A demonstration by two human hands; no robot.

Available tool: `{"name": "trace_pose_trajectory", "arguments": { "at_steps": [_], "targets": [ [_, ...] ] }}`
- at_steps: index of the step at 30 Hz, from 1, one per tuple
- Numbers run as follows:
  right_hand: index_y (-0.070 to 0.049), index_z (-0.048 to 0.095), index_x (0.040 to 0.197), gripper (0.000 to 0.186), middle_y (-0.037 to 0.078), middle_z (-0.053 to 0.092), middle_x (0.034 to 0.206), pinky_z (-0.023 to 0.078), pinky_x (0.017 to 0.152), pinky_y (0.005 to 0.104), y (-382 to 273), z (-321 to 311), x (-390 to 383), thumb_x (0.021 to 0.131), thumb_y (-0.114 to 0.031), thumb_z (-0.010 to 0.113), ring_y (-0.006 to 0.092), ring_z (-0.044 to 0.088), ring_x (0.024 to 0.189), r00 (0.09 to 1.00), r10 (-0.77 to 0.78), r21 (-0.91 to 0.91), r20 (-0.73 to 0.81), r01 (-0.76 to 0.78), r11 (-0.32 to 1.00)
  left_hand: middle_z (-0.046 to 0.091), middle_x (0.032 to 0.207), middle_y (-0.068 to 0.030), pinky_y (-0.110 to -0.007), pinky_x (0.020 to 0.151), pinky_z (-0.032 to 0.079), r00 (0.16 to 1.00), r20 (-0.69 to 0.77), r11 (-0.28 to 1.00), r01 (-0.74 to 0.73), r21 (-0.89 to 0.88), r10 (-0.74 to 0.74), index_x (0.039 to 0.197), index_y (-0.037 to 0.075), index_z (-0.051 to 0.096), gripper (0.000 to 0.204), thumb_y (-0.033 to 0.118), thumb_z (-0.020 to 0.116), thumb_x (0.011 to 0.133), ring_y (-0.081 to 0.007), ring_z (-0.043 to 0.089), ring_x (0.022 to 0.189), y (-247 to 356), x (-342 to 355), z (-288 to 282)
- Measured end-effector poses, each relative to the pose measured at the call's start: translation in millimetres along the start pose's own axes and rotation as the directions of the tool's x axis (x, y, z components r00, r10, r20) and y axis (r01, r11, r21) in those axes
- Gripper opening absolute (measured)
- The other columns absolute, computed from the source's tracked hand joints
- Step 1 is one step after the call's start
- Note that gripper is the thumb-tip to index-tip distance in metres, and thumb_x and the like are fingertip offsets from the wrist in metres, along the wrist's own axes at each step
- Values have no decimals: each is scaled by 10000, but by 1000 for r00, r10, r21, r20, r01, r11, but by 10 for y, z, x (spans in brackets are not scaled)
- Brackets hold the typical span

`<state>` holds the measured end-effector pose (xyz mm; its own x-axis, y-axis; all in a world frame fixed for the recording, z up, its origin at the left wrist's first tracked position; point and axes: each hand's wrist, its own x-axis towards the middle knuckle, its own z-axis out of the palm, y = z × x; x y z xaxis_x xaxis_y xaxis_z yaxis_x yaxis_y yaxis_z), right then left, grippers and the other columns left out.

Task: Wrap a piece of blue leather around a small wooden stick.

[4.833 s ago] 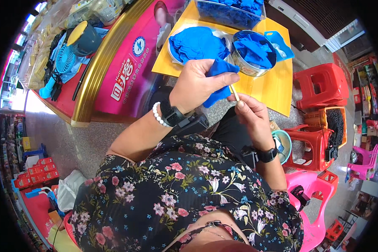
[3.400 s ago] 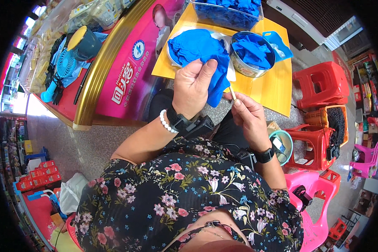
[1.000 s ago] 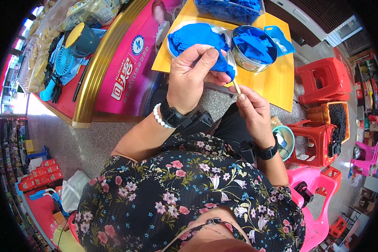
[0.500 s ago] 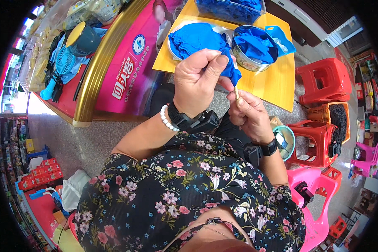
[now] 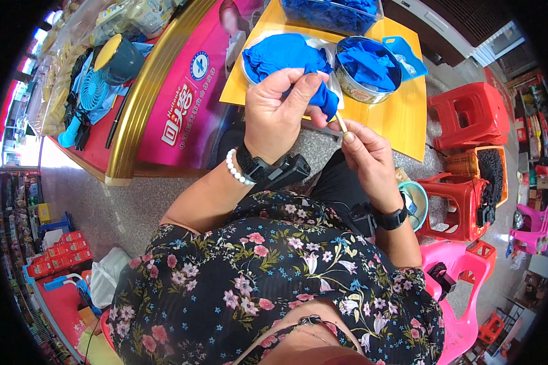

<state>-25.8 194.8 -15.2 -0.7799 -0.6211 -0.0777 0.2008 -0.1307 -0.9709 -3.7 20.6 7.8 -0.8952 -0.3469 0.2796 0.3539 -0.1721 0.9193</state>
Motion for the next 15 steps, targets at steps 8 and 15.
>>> {"name": "trace_pose_trajectory", "arguments": {
  "at_steps": [8, 15],
  "targets": [
    [-25, 609, 1133, 259, -84, 449, 677, 252, 478, 164, 95, 43, -13, 945, -172, 510, 6, 331, 558, 998, -57, -53, -41, 54, 997, 626, 707, -50, -191, 485, 471, 999, 19, 999, 32, 23, -32, 955, -22, 634, 240, 203, 557, 922, -89, 564, 492, -74, -41, -6],
    [-31, 583, 1170, 287, -89, 394, 645, 233, 455, 166, 73, -19, -13, 951, -198, 500, 0, 313, 523, 999, 6, 24, 47, -7, 1000, 633, 703, -52, -180, 471, 449, 1000, -11, 1000, -12, -2, 12, 966, -27, 636, 242, 196, 552, 924, -78, 560, 493, -14, -17, 30]
  ]
}}
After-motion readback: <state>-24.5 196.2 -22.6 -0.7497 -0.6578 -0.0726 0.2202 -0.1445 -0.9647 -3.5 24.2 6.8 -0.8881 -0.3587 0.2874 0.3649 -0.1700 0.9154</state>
